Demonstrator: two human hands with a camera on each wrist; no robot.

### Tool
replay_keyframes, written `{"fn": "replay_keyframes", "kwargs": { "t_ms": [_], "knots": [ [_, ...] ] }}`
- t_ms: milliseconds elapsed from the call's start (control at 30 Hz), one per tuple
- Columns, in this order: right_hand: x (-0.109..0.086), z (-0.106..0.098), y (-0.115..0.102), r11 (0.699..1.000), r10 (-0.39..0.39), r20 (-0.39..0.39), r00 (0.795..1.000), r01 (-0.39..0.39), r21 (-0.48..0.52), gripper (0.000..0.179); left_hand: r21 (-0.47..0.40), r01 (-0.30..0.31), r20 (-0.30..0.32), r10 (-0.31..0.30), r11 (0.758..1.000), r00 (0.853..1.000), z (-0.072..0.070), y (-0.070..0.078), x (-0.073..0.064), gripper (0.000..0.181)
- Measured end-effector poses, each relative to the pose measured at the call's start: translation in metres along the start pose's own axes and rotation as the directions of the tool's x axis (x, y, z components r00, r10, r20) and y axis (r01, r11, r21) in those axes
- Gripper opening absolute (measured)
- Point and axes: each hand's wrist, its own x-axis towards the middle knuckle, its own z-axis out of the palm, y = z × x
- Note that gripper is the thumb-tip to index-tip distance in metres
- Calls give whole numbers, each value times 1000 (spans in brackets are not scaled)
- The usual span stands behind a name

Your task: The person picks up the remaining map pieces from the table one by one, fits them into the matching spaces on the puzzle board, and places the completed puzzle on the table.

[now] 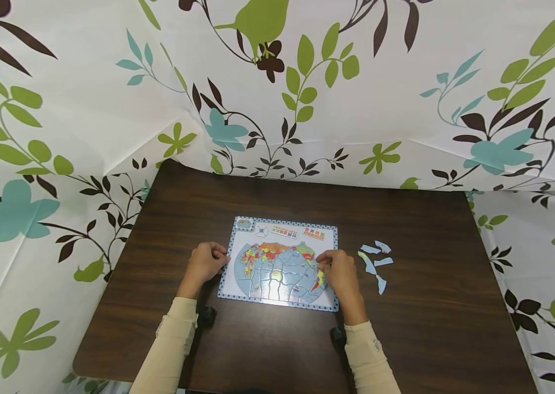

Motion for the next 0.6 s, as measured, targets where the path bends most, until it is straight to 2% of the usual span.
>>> {"fn": "replay_keyframes", "kwargs": {
  "t_ms": [300,600],
  "knots": [
    [0,3,-1,1000,-14,-30,999,14,-3,10,6,-6,-3,6,1000,1000,0,1,1,16],
    [0,8,1,1000,21,-7,1000,-21,-18,13,1,-4,0,4,1000,1000,0,0,1,17]
  ]
}}
